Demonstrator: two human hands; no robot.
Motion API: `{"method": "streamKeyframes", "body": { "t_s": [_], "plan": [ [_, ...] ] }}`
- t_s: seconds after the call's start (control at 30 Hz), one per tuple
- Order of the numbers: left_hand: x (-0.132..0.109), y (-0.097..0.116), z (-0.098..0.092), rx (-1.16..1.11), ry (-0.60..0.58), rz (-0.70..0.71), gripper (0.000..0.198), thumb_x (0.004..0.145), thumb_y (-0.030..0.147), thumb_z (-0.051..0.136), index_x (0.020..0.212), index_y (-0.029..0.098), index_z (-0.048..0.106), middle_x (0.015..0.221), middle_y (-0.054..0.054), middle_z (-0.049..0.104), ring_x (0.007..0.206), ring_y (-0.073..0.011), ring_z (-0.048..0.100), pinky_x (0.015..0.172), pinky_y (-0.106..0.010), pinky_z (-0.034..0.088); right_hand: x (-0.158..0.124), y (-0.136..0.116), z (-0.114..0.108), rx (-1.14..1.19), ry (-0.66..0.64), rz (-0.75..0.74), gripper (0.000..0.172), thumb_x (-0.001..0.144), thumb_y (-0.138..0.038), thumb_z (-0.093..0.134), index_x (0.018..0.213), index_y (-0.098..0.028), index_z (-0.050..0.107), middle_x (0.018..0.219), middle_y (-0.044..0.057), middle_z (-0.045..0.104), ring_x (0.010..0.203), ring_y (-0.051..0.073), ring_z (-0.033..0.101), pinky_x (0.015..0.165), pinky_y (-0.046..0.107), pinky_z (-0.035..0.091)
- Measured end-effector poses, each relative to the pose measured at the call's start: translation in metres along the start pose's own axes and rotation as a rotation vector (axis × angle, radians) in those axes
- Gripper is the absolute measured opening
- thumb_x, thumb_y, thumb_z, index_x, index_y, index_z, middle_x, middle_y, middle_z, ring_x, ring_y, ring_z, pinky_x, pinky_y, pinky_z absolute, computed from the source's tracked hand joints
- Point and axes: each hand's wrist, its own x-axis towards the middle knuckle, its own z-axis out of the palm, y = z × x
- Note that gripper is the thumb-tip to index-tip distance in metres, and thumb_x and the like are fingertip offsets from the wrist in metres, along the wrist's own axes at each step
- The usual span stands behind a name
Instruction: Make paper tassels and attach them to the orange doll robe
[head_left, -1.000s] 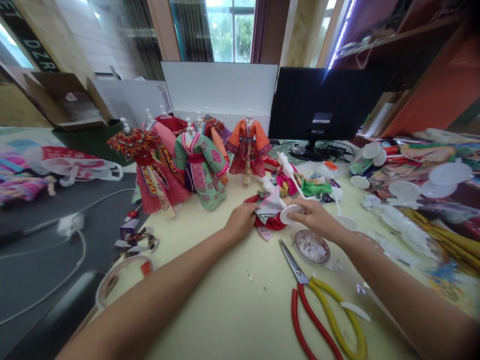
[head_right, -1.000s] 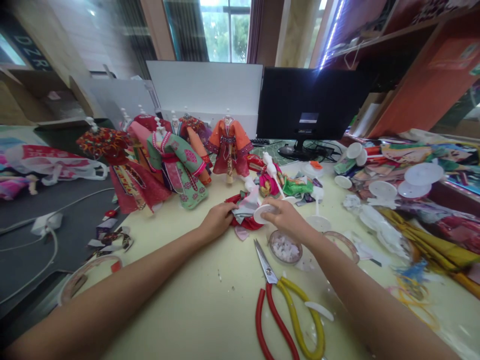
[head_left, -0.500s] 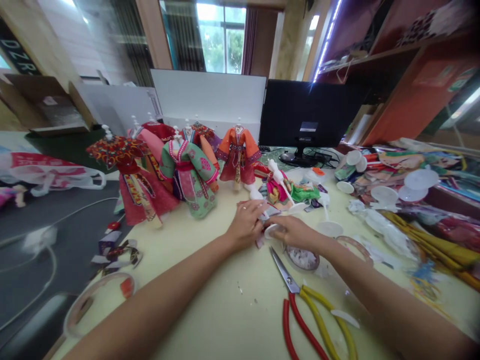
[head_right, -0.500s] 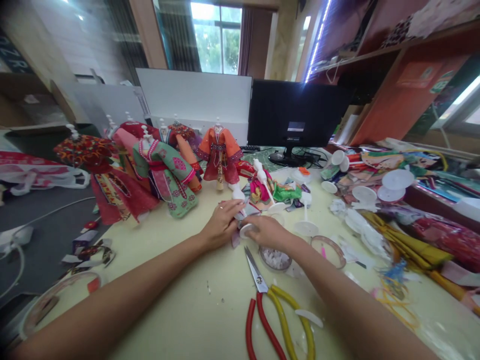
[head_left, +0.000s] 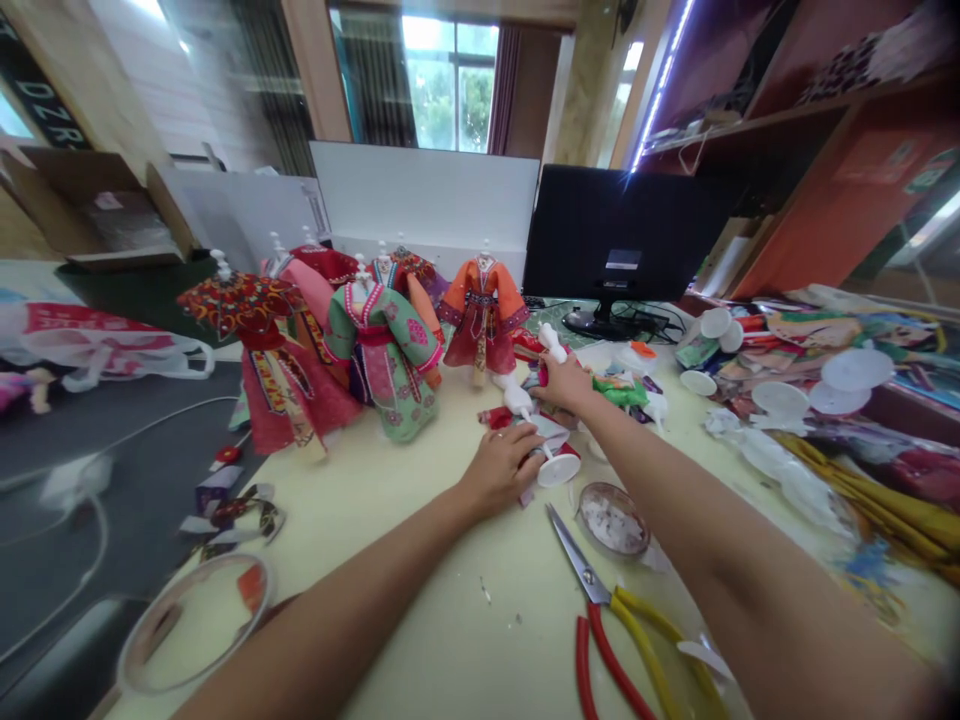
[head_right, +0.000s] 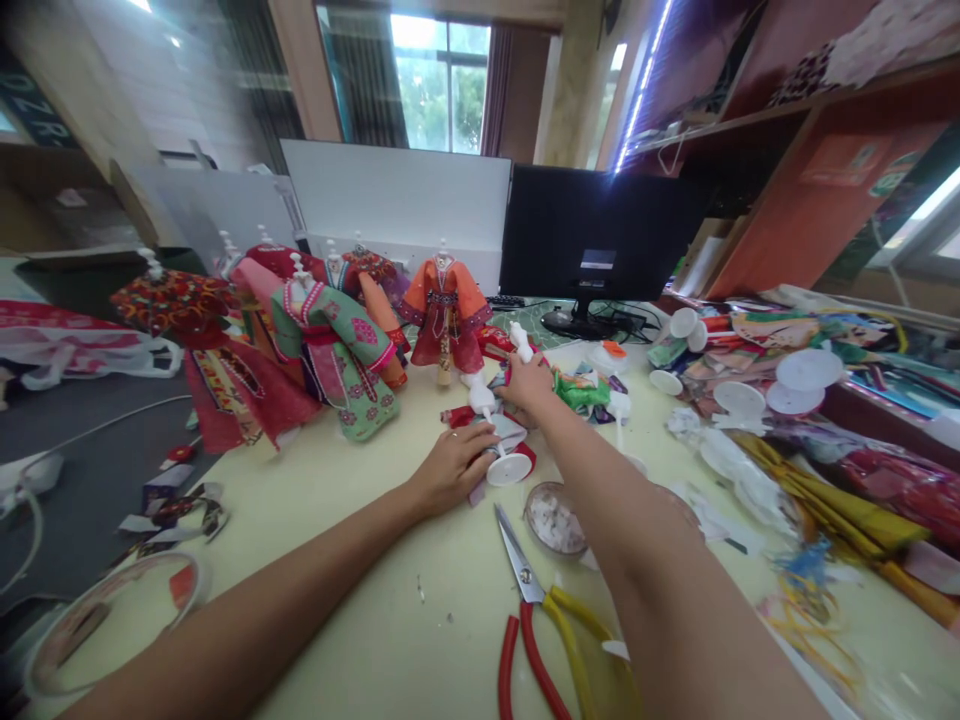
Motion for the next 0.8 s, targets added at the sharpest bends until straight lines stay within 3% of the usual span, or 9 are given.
{"method": "streamKeyframes", "body": {
  "t_s": [0.13,0.27,0.43,0.57,0.7,0.8],
  "plan": [
    [0.000,0.000,0.001,0.007,-0.002,0.005,0.034,0.092,0.035,0.038,0.119,0.022,0.055,0.131,-0.006,0.051,0.118,-0.0208,0.048,0.096,-0.038,0.036,0.009,0.000,0.016,0.027,0.021,0.080,0.045,0.082,-0.039,0.059,0.120,-0.017,0.048,0.128,0.013,0.045,0.105,0.024,0.054,0.087,0.043,0.045],
    [-0.001,0.000,0.001,0.009,-0.013,-0.007,0.035,0.092,0.035,0.038,0.119,0.022,0.054,0.132,-0.007,0.051,0.117,-0.0206,0.048,0.096,-0.039,0.036,0.016,0.011,0.010,0.118,0.057,0.103,0.031,0.088,-0.033,0.052,0.115,-0.016,0.053,0.117,0.008,0.054,0.101,0.020,0.056,0.086,0.042,0.048],
    [-0.001,-0.001,0.000,-0.003,-0.030,0.000,0.041,0.088,0.044,0.045,0.120,0.021,0.054,0.133,-0.009,0.049,0.119,-0.0230,0.047,0.098,-0.040,0.036,0.023,0.035,-0.027,0.341,0.113,0.101,0.024,0.087,-0.032,0.054,0.103,-0.015,0.058,0.103,0.005,0.060,0.090,0.016,0.059,0.077,0.035,0.051],
    [0.002,-0.003,0.003,-0.027,-0.034,-0.001,0.045,0.081,0.042,0.055,0.120,0.019,0.054,0.136,-0.011,0.046,0.122,-0.0252,0.045,0.100,-0.041,0.035,0.019,0.055,-0.064,0.610,0.216,0.088,0.020,0.076,-0.027,0.061,0.090,-0.012,0.063,0.073,0.000,0.063,0.064,0.015,0.059,0.058,0.027,0.048],
    [0.014,-0.007,0.008,-0.055,-0.033,-0.016,0.043,0.081,0.037,0.054,0.121,0.019,0.053,0.135,-0.011,0.047,0.121,-0.0254,0.047,0.101,-0.041,0.035,0.002,0.062,-0.095,0.843,0.295,0.050,0.027,0.066,-0.025,0.059,0.090,-0.014,0.062,0.062,-0.001,0.059,0.053,0.013,0.056,0.051,0.026,0.046],
    [0.021,-0.004,0.001,-0.081,-0.014,-0.025,0.057,0.075,0.045,0.061,0.124,0.017,0.050,0.136,-0.014,0.044,0.125,-0.0298,0.041,0.104,-0.048,0.028,-0.022,0.056,-0.109,0.935,0.301,-0.002,0.030,0.064,-0.030,0.058,0.091,-0.015,0.061,0.062,0.000,0.058,0.050,0.013,0.054,0.048,0.026,0.044]
  ]
}}
